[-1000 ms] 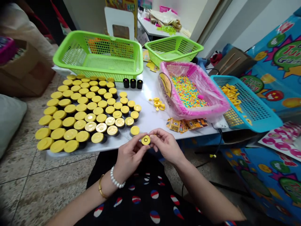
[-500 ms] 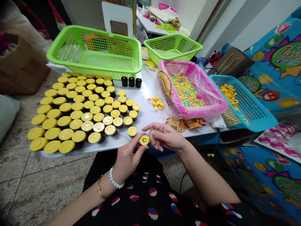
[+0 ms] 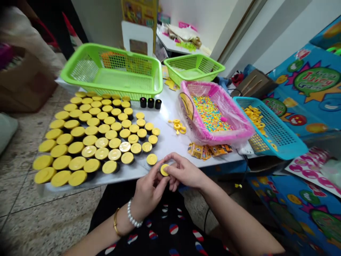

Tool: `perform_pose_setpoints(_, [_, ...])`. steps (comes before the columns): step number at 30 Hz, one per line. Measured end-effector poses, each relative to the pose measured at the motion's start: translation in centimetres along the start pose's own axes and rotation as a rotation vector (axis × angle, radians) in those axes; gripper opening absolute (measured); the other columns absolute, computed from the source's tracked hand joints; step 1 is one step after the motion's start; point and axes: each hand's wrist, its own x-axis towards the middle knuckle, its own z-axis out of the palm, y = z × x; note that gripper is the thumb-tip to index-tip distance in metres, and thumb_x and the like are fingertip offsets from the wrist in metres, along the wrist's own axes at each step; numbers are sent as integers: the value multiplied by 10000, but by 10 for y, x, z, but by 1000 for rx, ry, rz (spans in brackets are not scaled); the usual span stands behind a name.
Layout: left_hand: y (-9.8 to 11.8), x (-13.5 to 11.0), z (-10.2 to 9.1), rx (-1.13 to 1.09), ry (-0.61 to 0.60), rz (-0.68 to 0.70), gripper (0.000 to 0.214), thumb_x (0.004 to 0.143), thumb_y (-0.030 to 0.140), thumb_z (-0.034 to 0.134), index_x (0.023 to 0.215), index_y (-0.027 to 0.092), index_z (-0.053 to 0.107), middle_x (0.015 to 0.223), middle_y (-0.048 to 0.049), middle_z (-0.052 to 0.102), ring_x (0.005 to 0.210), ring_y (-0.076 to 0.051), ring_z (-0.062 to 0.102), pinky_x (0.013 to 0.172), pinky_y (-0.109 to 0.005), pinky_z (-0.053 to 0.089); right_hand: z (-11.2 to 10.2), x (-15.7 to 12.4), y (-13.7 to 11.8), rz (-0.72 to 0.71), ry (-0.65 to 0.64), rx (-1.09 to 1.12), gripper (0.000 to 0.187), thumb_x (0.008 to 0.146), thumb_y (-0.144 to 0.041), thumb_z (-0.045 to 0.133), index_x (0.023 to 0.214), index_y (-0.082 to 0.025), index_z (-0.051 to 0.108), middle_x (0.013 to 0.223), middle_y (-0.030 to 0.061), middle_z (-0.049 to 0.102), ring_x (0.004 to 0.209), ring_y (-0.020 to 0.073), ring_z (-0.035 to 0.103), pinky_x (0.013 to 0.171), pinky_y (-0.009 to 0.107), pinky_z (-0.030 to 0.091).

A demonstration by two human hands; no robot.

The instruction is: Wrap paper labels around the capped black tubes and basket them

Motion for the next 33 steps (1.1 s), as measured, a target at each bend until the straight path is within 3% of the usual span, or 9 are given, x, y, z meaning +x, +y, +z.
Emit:
perform_pose_setpoints(2, [4,-3,-8,-31,13,-13,434,929,158,547,1351,156,450,688,34,651,506,-81,601,507,-153,502,5,-1,4,-5,83,34,508,821,-483,641,1171,-191,415,506,-71,623,425,146,630,419,223,524])
perform_pose_setpoints(7, [13,-4,-29,62,28,-91,57,923,185,557,960,174,598,762,-19,684,559,-96,623,521,-175,507,16,11,-5,-105,240,57,666,806,-403,671,1342,-215,325,621,-92,599,451,148,650,321,181,450])
perform_pose_setpoints(14, [13,5,-37,19,50,-246,308,918,257,584,1202,140,601,999,-112,735,539,-111,650,471,-204,524,16,46,-20,-270,211,85,732,788,-321,712,1387,-213,306,744,-79,584,545,132,680,461,231,552])
perform_pose_setpoints(18, [8,1,-39,51,37,-209,281,925,259,581,1174,137,629,938,-107,745,547,-129,664,509,-226,554,-2,46,-23,-359,239,-134,537,858,-442,629,1305,-196,464,714,-47,607,522,147,652,414,233,474])
perform_pose_setpoints(20, [6,0,-38,85,23,-135,235,920,228,582,1130,153,654,936,-97,747,610,-147,688,584,-252,586,-16,46,-37,-480,402,-436,365,899,-426,577,1171,-185,606,694,-11,635,572,157,643,490,256,479])
perform_pose_setpoints(23, [6,0,-34,141,32,-30,186,908,177,579,1066,174,678,970,-91,745,793,-188,721,720,-296,609,-39,64,-76,-646,737,-870,207,896,-288,585,1043,-179,683,872,59,698,852,200,651,794,328,498])
perform_pose_setpoints(25, [6,1,-32,168,55,0,177,908,158,571,1046,180,679,973,-87,744,862,-201,720,757,-310,608,-50,89,-103,-632,794,-914,218,863,-243,620,1056,-154,669,1002,95,694,956,212,619,880,340,462])
perform_pose_setpoints(28, [6,3,-30,178,70,17,181,911,140,558,1040,180,678,962,-85,744,869,-200,720,759,-308,608,-57,132,-132,-566,811,-927,261,810,-266,686,1020,-117,642,1006,107,688,911,182,602,823,284,457])
perform_pose_setpoints(33, [3,0,-37,155,33,63,195,900,115,573,1043,185,685,981,-81,756,908,-198,726,831,-315,605,-52,159,-140,-496,780,-950,115,854,-218,607,914,-122,627,919,70,684,850,142,587,778,238,427])
